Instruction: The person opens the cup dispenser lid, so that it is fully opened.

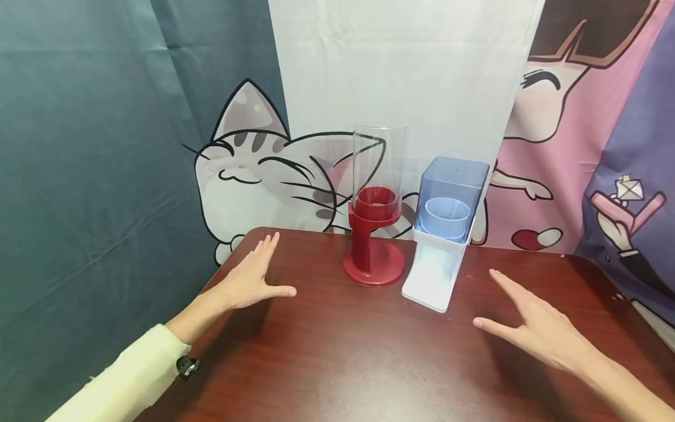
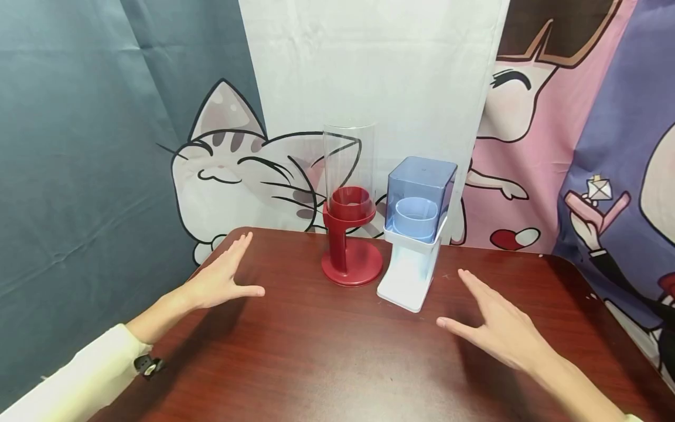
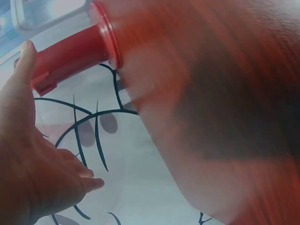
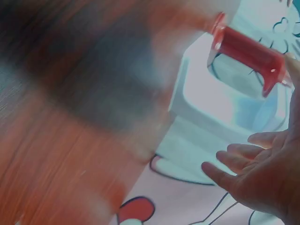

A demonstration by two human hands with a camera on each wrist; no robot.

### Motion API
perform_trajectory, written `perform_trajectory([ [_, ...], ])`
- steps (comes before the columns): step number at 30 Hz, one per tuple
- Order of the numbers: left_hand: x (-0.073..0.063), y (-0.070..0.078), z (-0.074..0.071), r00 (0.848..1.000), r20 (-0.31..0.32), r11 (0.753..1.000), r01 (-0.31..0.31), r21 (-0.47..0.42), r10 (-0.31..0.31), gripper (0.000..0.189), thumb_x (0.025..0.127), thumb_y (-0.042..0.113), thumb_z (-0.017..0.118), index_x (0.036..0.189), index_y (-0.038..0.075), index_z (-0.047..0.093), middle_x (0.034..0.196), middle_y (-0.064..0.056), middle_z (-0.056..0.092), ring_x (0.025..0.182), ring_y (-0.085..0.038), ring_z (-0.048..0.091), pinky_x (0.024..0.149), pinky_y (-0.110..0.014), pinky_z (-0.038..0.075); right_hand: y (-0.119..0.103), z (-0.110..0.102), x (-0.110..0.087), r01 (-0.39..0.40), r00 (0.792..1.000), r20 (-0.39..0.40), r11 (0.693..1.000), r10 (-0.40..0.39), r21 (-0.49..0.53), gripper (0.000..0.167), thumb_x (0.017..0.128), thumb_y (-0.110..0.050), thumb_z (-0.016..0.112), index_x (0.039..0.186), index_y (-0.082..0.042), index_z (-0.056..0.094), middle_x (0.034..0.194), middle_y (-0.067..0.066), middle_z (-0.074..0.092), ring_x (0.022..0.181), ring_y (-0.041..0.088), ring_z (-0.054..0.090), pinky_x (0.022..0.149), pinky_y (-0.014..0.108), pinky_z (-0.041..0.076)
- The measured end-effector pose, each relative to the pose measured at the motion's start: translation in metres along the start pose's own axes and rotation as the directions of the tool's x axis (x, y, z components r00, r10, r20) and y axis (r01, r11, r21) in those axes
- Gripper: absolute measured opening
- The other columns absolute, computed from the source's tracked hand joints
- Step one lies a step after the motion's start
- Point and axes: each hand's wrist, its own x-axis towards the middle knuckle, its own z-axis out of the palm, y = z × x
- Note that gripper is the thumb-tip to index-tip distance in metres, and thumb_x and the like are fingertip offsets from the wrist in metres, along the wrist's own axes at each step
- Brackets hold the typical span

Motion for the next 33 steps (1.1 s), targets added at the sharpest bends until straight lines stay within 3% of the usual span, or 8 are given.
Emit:
perform_trajectory([
  [4, 0.009, 0.004, -0.003, 1.0, -0.019, 0.993, 0.0, -0.118, -0.002, 0.138, 0.081, 0.071, 0.081, 0.17, 0.014, -0.008, 0.178, -0.013, -0.001, 0.163, -0.036, 0.002, 0.125, -0.065, 0.021, -0.017, -0.002, 0.006, 0.028, 0.999, -0.031, 0.996, -0.026, 0.087, 0.099, 0.088, -0.055, 0.083, 0.164, -0.012, 0.038, 0.159, 0.023, 0.049, 0.139, 0.052, 0.049, 0.102, 0.075, 0.041],
  [8, 0.016, 0.01, -0.007, 0.999, -0.036, 0.973, 0.016, -0.228, -0.024, 0.139, 0.081, 0.065, 0.085, 0.17, 0.018, -0.011, 0.178, -0.008, -0.001, 0.161, -0.035, 0.019, 0.122, -0.062, 0.031, -0.034, -0.001, 0.014, 0.069, 0.996, -0.066, 0.984, -0.059, 0.162, 0.089, 0.086, -0.05, 0.087, 0.159, -0.014, 0.049, 0.152, 0.019, 0.058, 0.136, 0.047, 0.054, 0.101, 0.073, 0.043],
  [12, 0.024, 0.015, -0.008, 0.998, -0.052, 0.96, 0.024, -0.28, -0.04, 0.139, 0.082, 0.061, 0.087, 0.17, 0.018, -0.011, 0.177, -0.013, 0.007, 0.154, -0.039, 0.036, 0.117, -0.062, 0.038, -0.05, 0.001, 0.023, 0.092, 0.994, -0.073, 0.971, -0.078, 0.22, 0.085, 0.086, -0.048, 0.088, 0.157, -0.019, 0.053, 0.148, 0.02, 0.061, 0.134, 0.045, 0.056, 0.1, 0.075, 0.044],
  [17, 0.036, 0.023, -0.006, 0.997, -0.064, 0.947, 0.018, -0.32, -0.04, 0.135, 0.083, 0.057, 0.087, 0.171, 0.021, -0.01, 0.177, -0.011, 0.009, 0.157, -0.035, 0.031, 0.121, -0.06, 0.035, -0.065, 0.007, 0.038, 0.099, 0.995, -0.033, 0.949, -0.093, 0.3, 0.087, 0.088, -0.046, 0.087, 0.161, -0.02, 0.047, 0.153, 0.018, 0.057, 0.133, 0.041, 0.058, 0.099, 0.064, 0.053],
  [20, 0.044, 0.031, -0.005, 0.997, -0.071, 0.935, 0.013, -0.355, -0.041, 0.132, 0.085, 0.054, 0.087, 0.171, 0.022, -0.007, 0.178, -0.006, 0.008, 0.159, -0.032, 0.025, 0.124, -0.058, 0.03, -0.072, 0.013, 0.05, 0.112, 0.993, -0.006, 0.921, -0.118, 0.372, 0.091, 0.09, -0.042, 0.086, 0.165, -0.018, 0.042, 0.16, 0.014, 0.051, 0.134, 0.039, 0.058, 0.087, 0.049, 0.061],
  [24, 0.054, 0.042, -0.002, 0.996, -0.084, 0.915, 0.001, -0.403, -0.038, 0.13, 0.085, 0.056, 0.087, 0.172, 0.022, -0.004, 0.178, -0.001, 0.007, 0.161, -0.025, 0.019, 0.127, -0.054, 0.026, -0.08, 0.02, 0.066, 0.132, 0.988, 0.007, 0.874, -0.153, 0.467, 0.093, 0.091, -0.037, 0.086, 0.167, -0.018, 0.035, 0.167, 0.013, 0.04, 0.146, 0.042, 0.047, 0.101, 0.055, 0.056],
  [27, 0.061, 0.05, 0.0, 0.995, -0.095, 0.903, -0.008, -0.429, -0.037, 0.128, 0.085, 0.056, 0.086, 0.172, 0.022, -0.001, 0.178, 0.001, 0.009, 0.162, -0.019, 0.016, 0.128, -0.052, 0.024, -0.087, 0.026, 0.079, 0.135, 0.985, 0.02, 0.826, -0.174, 0.548, 0.094, 0.094, -0.032, 0.084, 0.169, -0.018, 0.03, 0.171, 0.011, 0.034, 0.155, 0.041, 0.034, 0.117, 0.062, 0.037],
  [33, 0.075, 0.061, 0.005, 0.995, -0.097, 0.867, -0.034, -0.497, -0.017, 0.12, 0.089, 0.046, 0.086, 0.172, 0.018, 0.004, 0.178, -0.001, 0.013, 0.162, -0.017, 0.015, 0.129, -0.049, 0.022, -0.101, 0.035, 0.101, 0.115, 0.983, 0.039, 0.761, -0.182, 0.638, 0.093, 0.097, -0.03, 0.079, 0.17, -0.014, 0.023, 0.173, 0.01, 0.028, 0.158, 0.034, 0.028, 0.12, 0.054, 0.032],
])
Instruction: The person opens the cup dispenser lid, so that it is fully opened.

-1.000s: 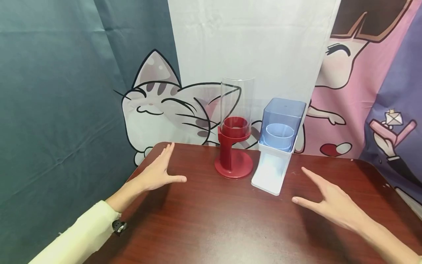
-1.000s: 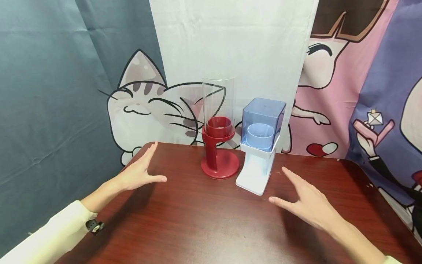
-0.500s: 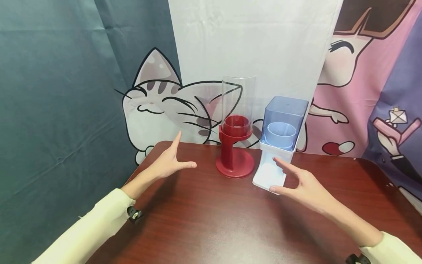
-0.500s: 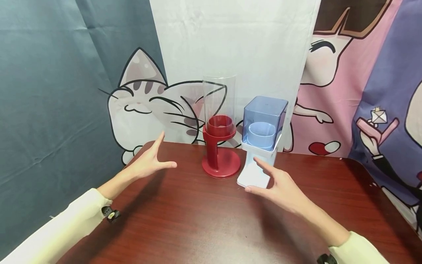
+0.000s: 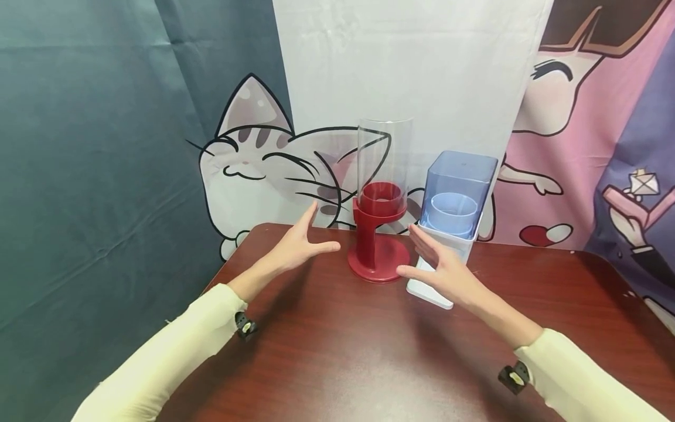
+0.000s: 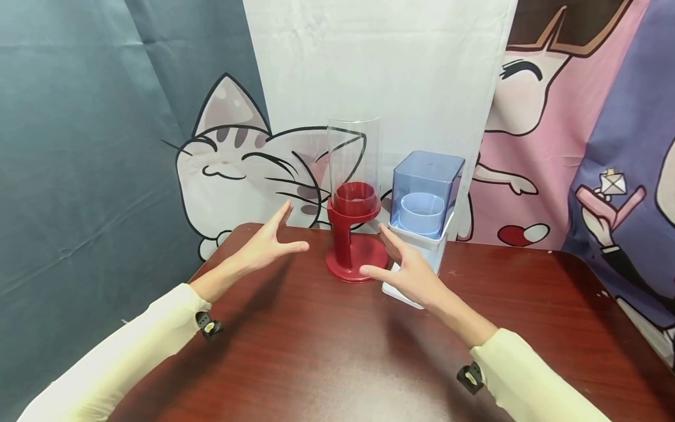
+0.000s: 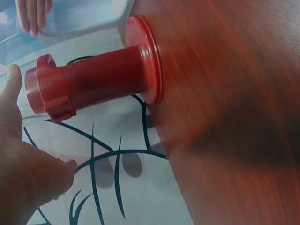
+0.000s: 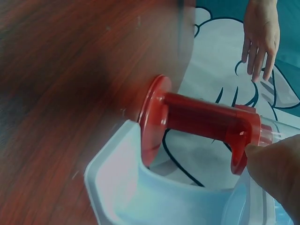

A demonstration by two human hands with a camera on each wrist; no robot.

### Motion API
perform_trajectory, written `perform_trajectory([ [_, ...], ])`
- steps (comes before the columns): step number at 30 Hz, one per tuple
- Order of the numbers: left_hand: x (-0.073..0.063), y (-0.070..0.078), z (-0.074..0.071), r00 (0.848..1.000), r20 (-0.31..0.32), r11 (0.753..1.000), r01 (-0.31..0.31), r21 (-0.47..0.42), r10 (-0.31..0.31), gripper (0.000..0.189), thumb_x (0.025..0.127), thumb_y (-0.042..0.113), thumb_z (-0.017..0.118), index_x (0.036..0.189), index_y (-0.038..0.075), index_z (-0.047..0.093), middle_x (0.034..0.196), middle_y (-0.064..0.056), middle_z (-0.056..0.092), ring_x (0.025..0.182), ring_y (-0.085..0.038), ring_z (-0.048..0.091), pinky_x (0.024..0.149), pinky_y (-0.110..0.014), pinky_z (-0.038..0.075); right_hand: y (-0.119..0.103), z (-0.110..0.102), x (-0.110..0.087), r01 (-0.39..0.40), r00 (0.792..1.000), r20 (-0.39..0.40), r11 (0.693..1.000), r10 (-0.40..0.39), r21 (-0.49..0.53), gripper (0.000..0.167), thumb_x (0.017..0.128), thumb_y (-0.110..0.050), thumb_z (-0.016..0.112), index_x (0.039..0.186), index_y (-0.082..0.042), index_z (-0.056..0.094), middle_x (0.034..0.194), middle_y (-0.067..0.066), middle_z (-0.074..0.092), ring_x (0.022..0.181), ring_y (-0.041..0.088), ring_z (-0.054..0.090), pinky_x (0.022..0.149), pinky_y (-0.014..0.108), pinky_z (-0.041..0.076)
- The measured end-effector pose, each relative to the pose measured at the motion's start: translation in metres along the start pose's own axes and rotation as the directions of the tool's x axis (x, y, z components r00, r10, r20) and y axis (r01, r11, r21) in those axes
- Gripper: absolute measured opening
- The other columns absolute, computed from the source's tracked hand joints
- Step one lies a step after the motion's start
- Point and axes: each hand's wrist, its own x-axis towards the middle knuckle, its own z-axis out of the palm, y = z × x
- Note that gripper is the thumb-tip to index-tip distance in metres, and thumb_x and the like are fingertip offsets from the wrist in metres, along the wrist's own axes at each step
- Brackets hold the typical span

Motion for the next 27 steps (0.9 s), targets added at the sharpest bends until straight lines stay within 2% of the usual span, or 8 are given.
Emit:
perform_trajectory([
  [8, 0.019, 0.007, 0.011, 0.999, 0.018, 0.994, -0.04, -0.104, 0.042, 0.109, 0.093, 0.033, 0.084, 0.172, 0.015, 0.011, 0.177, -0.008, 0.019, 0.16, -0.033, 0.025, 0.126, -0.048, 0.03, -0.003, 0.011, 0.032, -0.024, 0.999, -0.033, 0.998, 0.026, 0.058, 0.102, 0.097, -0.036, 0.078, 0.172, -0.015, 0.011, 0.176, 0.006, 0.016, 0.16, 0.031, 0.022, 0.122, 0.057, 0.031],
  [13, 0.031, 0.011, 0.02, 0.998, 0.017, 0.988, -0.06, -0.143, 0.063, 0.106, 0.094, 0.028, 0.084, 0.171, 0.011, 0.012, 0.176, -0.011, 0.019, 0.16, -0.034, 0.024, 0.125, -0.045, 0.032, 0.002, 0.012, 0.046, -0.006, 0.998, -0.068, 0.998, 0.01, 0.068, 0.1, 0.101, -0.031, 0.074, 0.172, -0.014, 0.006, 0.177, 0.006, 0.01, 0.162, 0.031, 0.015, 0.124, 0.054, 0.027],
  [20, 0.042, 0.014, 0.03, 0.998, 0.01, 0.986, -0.065, -0.155, 0.068, 0.107, 0.093, 0.028, 0.084, 0.171, 0.009, 0.013, 0.176, -0.012, 0.019, 0.16, -0.033, 0.026, 0.119, -0.045, 0.041, 0.006, 0.015, 0.06, -0.014, 0.993, -0.113, 1.0, 0.016, 0.021, 0.103, 0.101, -0.03, 0.075, 0.171, -0.012, 0.002, 0.178, 0.007, 0.006, 0.163, 0.031, 0.012, 0.124, 0.052, 0.029],
  [27, 0.049, 0.016, 0.038, 0.999, 0.012, 0.991, -0.039, -0.131, 0.041, 0.105, 0.094, 0.034, 0.083, 0.171, 0.013, 0.014, 0.175, -0.009, 0.023, 0.156, -0.034, 0.034, 0.121, -0.044, 0.04, 0.008, 0.017, 0.072, -0.036, 0.984, -0.176, 0.999, 0.037, 0.01, 0.106, 0.099, -0.029, 0.077, 0.171, -0.009, 0.001, 0.178, 0.011, 0.004, 0.162, 0.033, 0.012, 0.122, 0.052, 0.031],
])
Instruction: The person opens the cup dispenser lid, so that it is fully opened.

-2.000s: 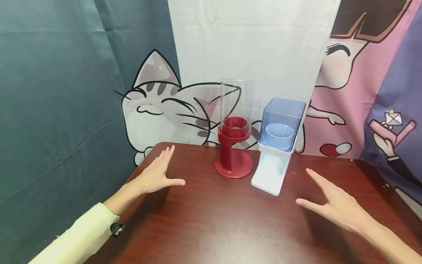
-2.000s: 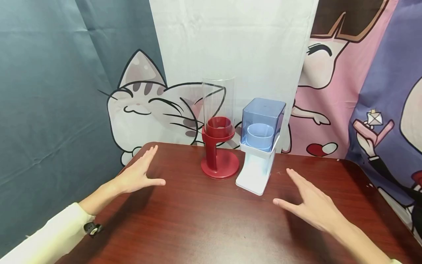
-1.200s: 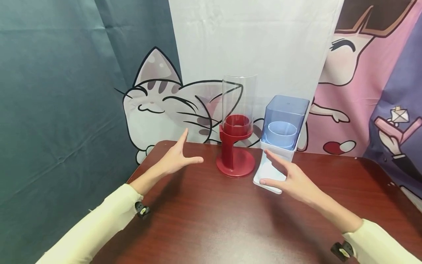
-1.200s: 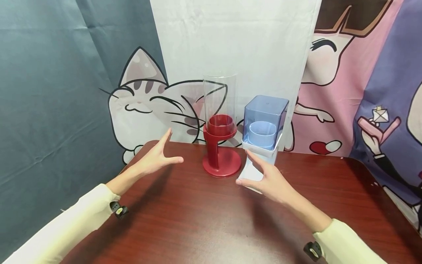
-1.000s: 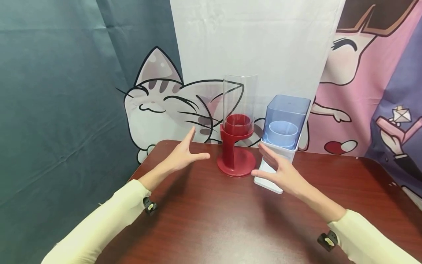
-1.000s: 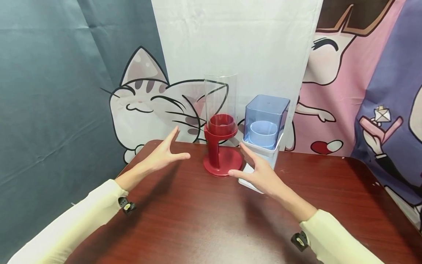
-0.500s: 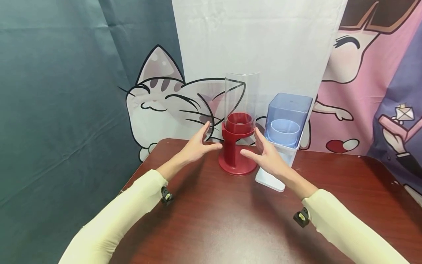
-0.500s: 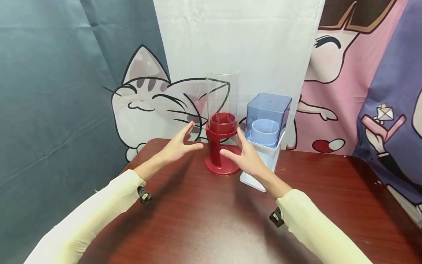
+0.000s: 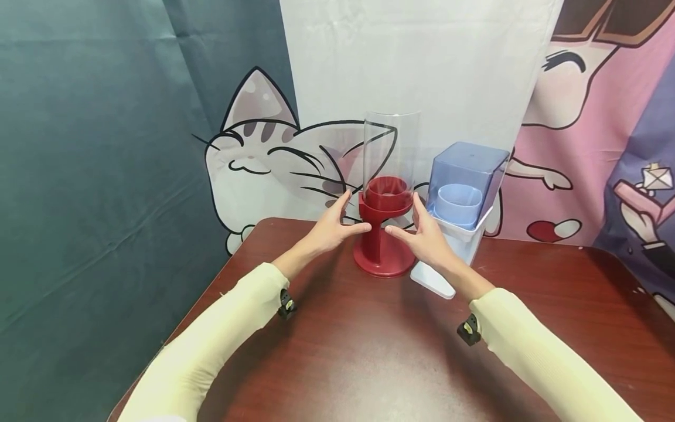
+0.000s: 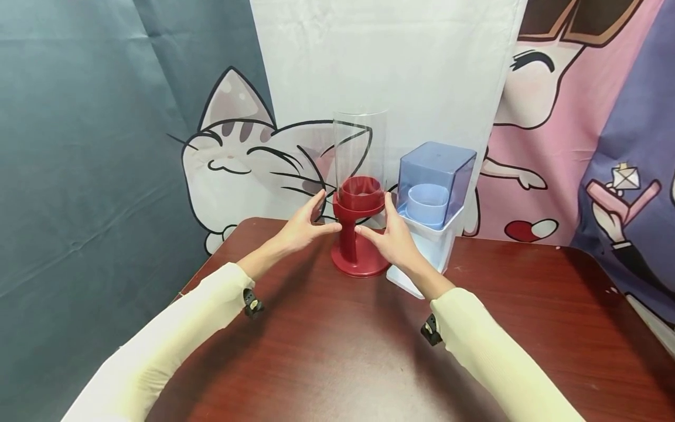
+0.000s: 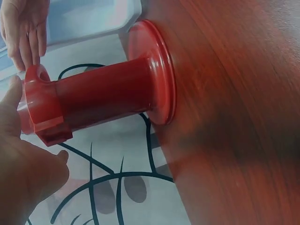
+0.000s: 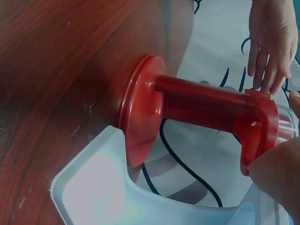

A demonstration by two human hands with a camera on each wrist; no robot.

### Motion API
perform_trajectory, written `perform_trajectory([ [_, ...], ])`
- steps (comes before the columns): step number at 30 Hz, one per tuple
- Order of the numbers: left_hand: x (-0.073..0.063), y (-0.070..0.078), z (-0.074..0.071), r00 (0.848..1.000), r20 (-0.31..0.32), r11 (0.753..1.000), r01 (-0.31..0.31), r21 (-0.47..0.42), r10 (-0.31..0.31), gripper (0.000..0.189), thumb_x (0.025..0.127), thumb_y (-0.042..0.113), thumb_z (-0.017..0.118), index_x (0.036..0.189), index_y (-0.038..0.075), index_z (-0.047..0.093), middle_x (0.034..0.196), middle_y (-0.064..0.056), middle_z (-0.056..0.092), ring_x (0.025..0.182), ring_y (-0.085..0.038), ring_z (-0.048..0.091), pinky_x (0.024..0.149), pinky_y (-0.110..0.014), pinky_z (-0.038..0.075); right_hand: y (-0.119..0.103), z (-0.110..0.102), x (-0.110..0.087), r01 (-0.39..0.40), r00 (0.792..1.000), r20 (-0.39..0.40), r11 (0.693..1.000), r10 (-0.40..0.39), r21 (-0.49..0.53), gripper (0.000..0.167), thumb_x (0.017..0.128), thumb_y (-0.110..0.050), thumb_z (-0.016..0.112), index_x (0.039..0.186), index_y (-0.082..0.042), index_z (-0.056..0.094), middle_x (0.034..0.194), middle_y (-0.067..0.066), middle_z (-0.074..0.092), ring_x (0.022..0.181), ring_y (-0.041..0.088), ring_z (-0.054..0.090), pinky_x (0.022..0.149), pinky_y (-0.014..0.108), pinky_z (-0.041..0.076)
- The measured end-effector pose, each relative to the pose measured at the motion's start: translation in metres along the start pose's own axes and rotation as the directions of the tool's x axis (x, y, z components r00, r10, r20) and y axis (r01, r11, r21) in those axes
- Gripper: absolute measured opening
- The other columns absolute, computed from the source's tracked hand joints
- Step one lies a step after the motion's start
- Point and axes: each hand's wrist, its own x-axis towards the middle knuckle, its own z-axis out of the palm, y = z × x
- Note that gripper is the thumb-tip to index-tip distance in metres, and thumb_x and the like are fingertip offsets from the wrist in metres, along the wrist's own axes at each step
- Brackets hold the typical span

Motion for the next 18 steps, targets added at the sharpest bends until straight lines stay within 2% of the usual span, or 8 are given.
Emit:
perform_trajectory([
  [5, 0.007, 0.001, 0.003, 1.0, -0.014, 1.0, -0.006, -0.015, 0.006, 0.102, 0.095, 0.033, 0.081, 0.17, 0.008, 0.017, 0.174, -0.014, 0.024, 0.156, -0.034, 0.034, 0.123, -0.044, 0.036, 0.003, 0.002, 0.009, 0.009, 1.0, -0.025, 1.0, -0.009, -0.006, 0.105, 0.099, -0.024, 0.078, 0.169, -0.003, 0.003, 0.177, 0.014, 0.006, 0.162, 0.032, 0.012, 0.125, 0.051, 0.027],
  [11, 0.014, 0.002, 0.007, 1.0, -0.03, 0.999, 0.002, -0.037, -0.003, 0.098, 0.097, 0.031, 0.081, 0.169, 0.005, 0.02, 0.173, -0.014, 0.027, 0.158, -0.028, 0.031, 0.124, -0.04, 0.033, 0.007, 0.004, 0.021, -0.023, 0.998, -0.06, 0.997, 0.019, -0.069, 0.106, 0.098, -0.027, 0.079, 0.169, -0.002, 0.004, 0.176, 0.017, 0.014, 0.161, 0.036, 0.017, 0.124, 0.058, 0.027],
  [15, 0.017, 0.002, 0.012, 0.999, -0.043, 1.0, 0.009, -0.012, -0.01, 0.093, 0.098, 0.031, 0.079, 0.168, 0.004, 0.024, 0.171, -0.014, 0.033, 0.155, -0.031, 0.037, 0.123, -0.041, 0.036, 0.008, 0.005, 0.026, -0.052, 0.996, -0.074, 0.996, 0.047, -0.069, 0.104, 0.099, -0.027, 0.078, 0.169, -0.001, 0.006, 0.175, 0.019, 0.019, 0.161, 0.038, 0.019, 0.124, 0.059, 0.028],
  [18, 0.018, 0.002, 0.016, 0.998, -0.066, 1.0, -0.015, 0.013, 0.015, 0.084, 0.1, 0.027, 0.077, 0.166, 0.003, 0.031, 0.165, -0.014, 0.043, 0.149, -0.031, 0.046, 0.12, -0.04, 0.04, 0.009, 0.007, 0.029, -0.032, 0.994, -0.108, 0.998, 0.025, -0.062, 0.092, 0.1, -0.021, 0.077, 0.167, 0.001, 0.019, 0.171, 0.02, 0.029, 0.159, 0.037, 0.026, 0.123, 0.055, 0.03],
])
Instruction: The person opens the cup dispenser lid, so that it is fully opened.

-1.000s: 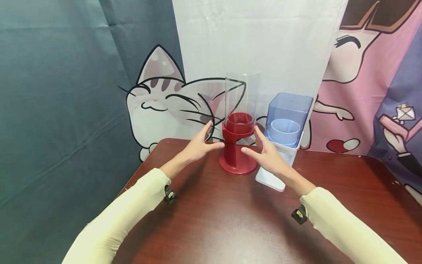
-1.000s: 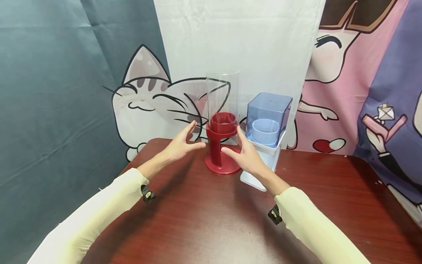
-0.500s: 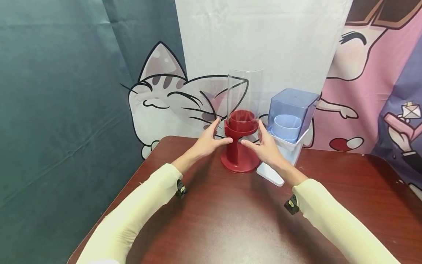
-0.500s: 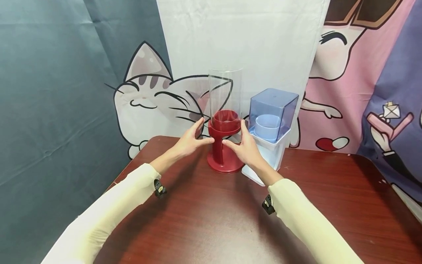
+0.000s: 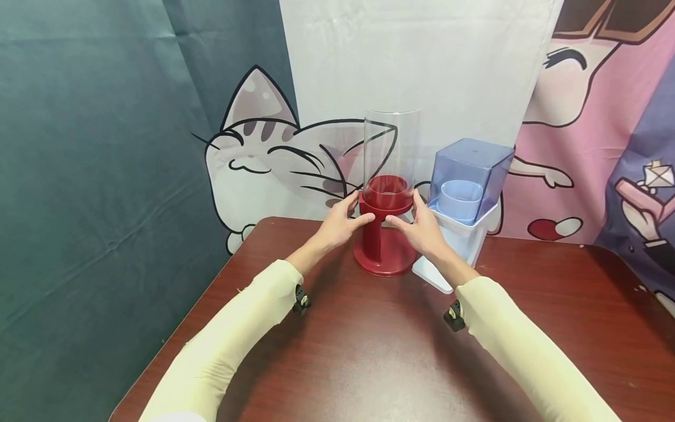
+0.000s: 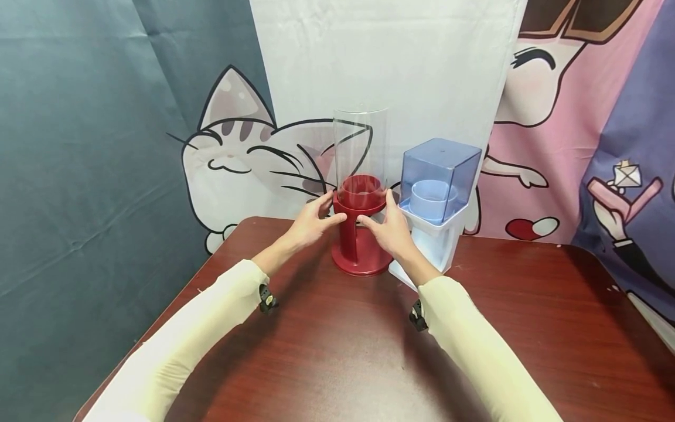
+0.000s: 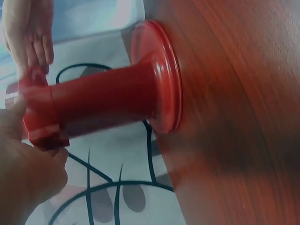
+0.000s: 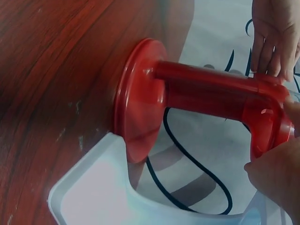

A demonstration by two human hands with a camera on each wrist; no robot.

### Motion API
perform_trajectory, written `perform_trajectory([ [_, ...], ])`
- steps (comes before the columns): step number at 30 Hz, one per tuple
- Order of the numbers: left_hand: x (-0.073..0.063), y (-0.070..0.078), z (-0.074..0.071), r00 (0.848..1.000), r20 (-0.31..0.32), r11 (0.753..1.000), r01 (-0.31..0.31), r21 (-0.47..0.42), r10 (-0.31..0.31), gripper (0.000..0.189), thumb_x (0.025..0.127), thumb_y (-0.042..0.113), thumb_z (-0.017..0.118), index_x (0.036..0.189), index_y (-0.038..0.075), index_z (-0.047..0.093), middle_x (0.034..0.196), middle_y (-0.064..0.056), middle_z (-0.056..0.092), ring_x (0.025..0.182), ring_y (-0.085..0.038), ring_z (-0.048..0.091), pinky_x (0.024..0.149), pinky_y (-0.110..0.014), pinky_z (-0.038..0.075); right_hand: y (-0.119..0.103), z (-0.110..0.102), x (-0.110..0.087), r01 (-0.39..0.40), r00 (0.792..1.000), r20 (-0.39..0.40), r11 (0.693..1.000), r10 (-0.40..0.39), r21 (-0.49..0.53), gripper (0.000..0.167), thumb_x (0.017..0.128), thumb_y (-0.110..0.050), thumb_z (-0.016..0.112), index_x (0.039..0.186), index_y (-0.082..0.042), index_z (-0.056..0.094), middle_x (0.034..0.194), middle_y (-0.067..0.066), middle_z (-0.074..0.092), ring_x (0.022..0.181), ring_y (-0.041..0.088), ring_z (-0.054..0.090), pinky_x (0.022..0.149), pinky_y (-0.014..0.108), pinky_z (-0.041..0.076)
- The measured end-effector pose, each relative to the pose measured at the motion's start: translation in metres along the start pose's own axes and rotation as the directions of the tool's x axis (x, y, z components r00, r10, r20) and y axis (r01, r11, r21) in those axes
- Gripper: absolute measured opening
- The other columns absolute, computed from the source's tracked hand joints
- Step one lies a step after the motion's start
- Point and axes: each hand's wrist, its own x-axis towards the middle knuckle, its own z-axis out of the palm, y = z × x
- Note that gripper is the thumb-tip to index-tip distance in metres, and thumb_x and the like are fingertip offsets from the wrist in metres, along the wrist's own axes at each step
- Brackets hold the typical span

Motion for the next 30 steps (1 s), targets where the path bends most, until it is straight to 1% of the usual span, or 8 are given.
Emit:
perform_trajectory([
  [4, -0.001, 0.003, 0.006, 0.997, -0.073, 1.0, -0.028, 0.004, 0.028, 0.073, 0.102, 0.017, 0.074, 0.162, 0.001, 0.038, 0.157, -0.015, 0.053, 0.142, -0.027, 0.055, 0.115, -0.038, 0.045, -0.004, 0.004, 0.001, 0.03, 0.998, -0.063, 0.998, -0.027, 0.047, 0.076, 0.1, -0.013, 0.075, 0.163, 0.002, 0.033, 0.166, 0.021, 0.038, 0.156, 0.034, 0.034, 0.122, 0.049, 0.033],
  [9, -0.006, 0.007, 0.011, 0.986, -0.164, 1.0, -0.004, -0.003, 0.003, 0.068, 0.102, 0.014, 0.073, 0.16, 0.0, 0.042, 0.157, -0.014, 0.052, 0.142, -0.024, 0.055, 0.113, -0.034, 0.046, -0.01, 0.006, -0.003, -0.015, 0.996, -0.08, 0.993, 0.025, 0.12, 0.08, 0.099, -0.011, 0.076, 0.165, 0.0, 0.032, 0.167, 0.019, 0.037, 0.155, 0.031, 0.035, 0.12, 0.045, 0.035],
  [13, -0.014, 0.012, 0.011, 0.98, -0.2, 0.999, 0.007, -0.031, -0.013, 0.067, 0.101, 0.012, 0.075, 0.159, 0.0, 0.044, 0.157, -0.015, 0.052, 0.142, -0.024, 0.055, 0.113, -0.034, 0.046, -0.014, 0.007, -0.008, -0.025, 0.995, -0.088, 0.991, 0.037, 0.131, 0.081, 0.098, -0.01, 0.078, 0.164, 0.0, 0.033, 0.166, 0.019, 0.039, 0.153, 0.03, 0.038, 0.118, 0.043, 0.038],
  [16, -0.02, 0.016, 0.01, 0.976, -0.219, 0.998, -0.006, -0.063, -0.008, 0.067, 0.099, 0.009, 0.076, 0.158, -0.001, 0.046, 0.156, -0.016, 0.053, 0.141, -0.025, 0.056, 0.113, -0.034, 0.047, -0.018, 0.007, -0.012, -0.005, 0.995, -0.093, 0.988, 0.02, 0.153, 0.082, 0.097, -0.008, 0.079, 0.164, 0.002, 0.032, 0.165, 0.019, 0.04, 0.152, 0.029, 0.039, 0.118, 0.042, 0.038],
  [19, -0.026, 0.019, 0.006, 0.972, -0.233, 0.997, -0.028, -0.073, 0.01, 0.066, 0.099, 0.009, 0.077, 0.157, -0.001, 0.047, 0.155, -0.016, 0.055, 0.139, -0.024, 0.058, 0.111, -0.033, 0.048, -0.024, 0.006, -0.016, 0.021, 0.995, -0.105, 0.985, -0.003, 0.169, 0.083, 0.095, -0.007, 0.081, 0.163, 0.003, 0.034, 0.163, 0.019, 0.042, 0.151, 0.028, 0.041, 0.118, 0.041, 0.039],
  [24, -0.039, 0.027, 0.001, 0.964, -0.258, 0.997, -0.072, -0.022, 0.064, 0.066, 0.097, 0.013, 0.08, 0.156, 0.002, 0.052, 0.151, -0.013, 0.059, 0.136, -0.022, 0.061, 0.108, -0.033, 0.051, -0.035, -0.001, -0.026, 0.061, 0.993, -0.113, 0.984, -0.043, 0.166, 0.081, 0.093, -0.008, 0.084, 0.16, 0.004, 0.04, 0.159, 0.019, 0.049, 0.147, 0.027, 0.046, 0.115, 0.04, 0.042],
  [28, -0.05, 0.035, 0.001, 0.954, -0.279, 0.994, -0.094, 0.062, 0.107, 0.064, 0.096, 0.02, 0.082, 0.153, 0.007, 0.056, 0.145, -0.011, 0.064, 0.128, -0.02, 0.066, 0.104, -0.034, 0.055, -0.043, -0.009, -0.039, 0.069, 0.992, -0.111, 0.989, -0.055, 0.128, 0.08, 0.093, -0.012, 0.085, 0.159, 0.003, 0.042, 0.157, 0.018, 0.051, 0.145, 0.027, 0.05, 0.113, 0.042, 0.044],
  [30, -0.056, 0.038, 0.001, 0.951, -0.282, 0.989, -0.099, 0.109, 0.126, 0.063, 0.095, 0.023, 0.083, 0.152, 0.009, 0.059, 0.141, -0.01, 0.067, 0.124, -0.019, 0.069, 0.104, -0.035, 0.055, -0.044, -0.011, -0.046, 0.062, 0.993, -0.111, 0.991, -0.049, 0.118, 0.081, 0.093, -0.014, 0.085, 0.16, 0.002, 0.041, 0.157, 0.017, 0.051, 0.145, 0.028, 0.051, 0.112, 0.042, 0.045],
])
